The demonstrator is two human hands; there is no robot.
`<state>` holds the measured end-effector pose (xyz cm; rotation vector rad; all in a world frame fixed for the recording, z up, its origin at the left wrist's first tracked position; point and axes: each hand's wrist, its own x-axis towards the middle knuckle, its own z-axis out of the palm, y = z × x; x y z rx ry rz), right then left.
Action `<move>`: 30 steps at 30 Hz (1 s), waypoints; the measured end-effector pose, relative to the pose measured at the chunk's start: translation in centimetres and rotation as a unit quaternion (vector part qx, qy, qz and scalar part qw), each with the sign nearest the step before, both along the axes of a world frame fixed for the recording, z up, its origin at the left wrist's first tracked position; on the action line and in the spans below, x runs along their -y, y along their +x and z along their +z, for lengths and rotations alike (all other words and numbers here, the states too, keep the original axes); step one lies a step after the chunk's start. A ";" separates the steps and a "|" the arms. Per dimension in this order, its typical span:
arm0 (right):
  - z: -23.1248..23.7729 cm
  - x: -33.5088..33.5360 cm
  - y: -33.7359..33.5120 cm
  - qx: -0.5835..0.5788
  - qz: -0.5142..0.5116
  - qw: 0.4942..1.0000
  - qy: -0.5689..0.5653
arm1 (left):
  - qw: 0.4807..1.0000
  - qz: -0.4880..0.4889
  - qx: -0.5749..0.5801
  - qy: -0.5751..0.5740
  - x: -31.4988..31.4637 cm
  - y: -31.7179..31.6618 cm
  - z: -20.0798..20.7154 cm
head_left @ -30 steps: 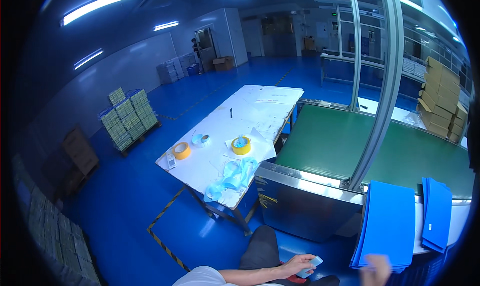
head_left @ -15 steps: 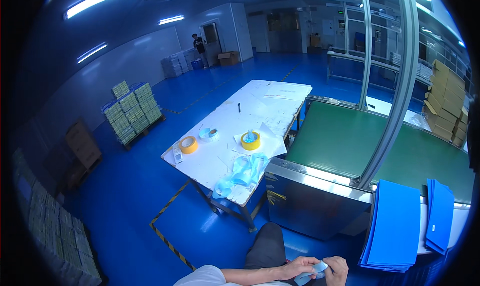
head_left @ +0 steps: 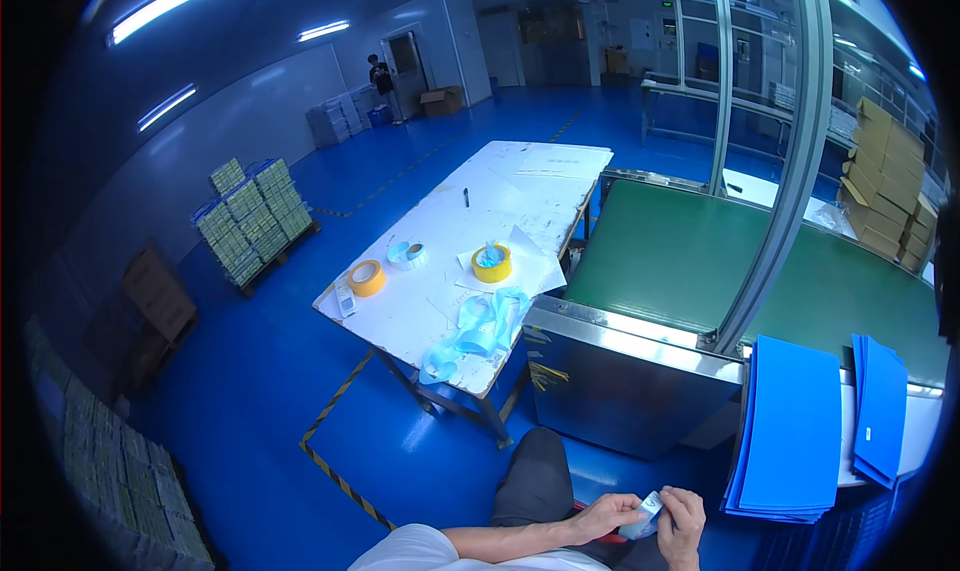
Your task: The person sits on the floor and repeatedly picks up blue folders from a stack. They peel a small white label from a roll and stick it onto the front of each folder before placing it back on the stack.
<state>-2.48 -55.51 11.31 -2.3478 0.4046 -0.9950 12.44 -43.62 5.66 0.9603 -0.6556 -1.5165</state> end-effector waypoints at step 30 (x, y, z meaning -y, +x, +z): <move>-0.7 -1.9 -0.1 0.015 -0.027 0.998 0.060 | 0.998 -0.021 0.055 -0.019 0.3 -0.2 -2.0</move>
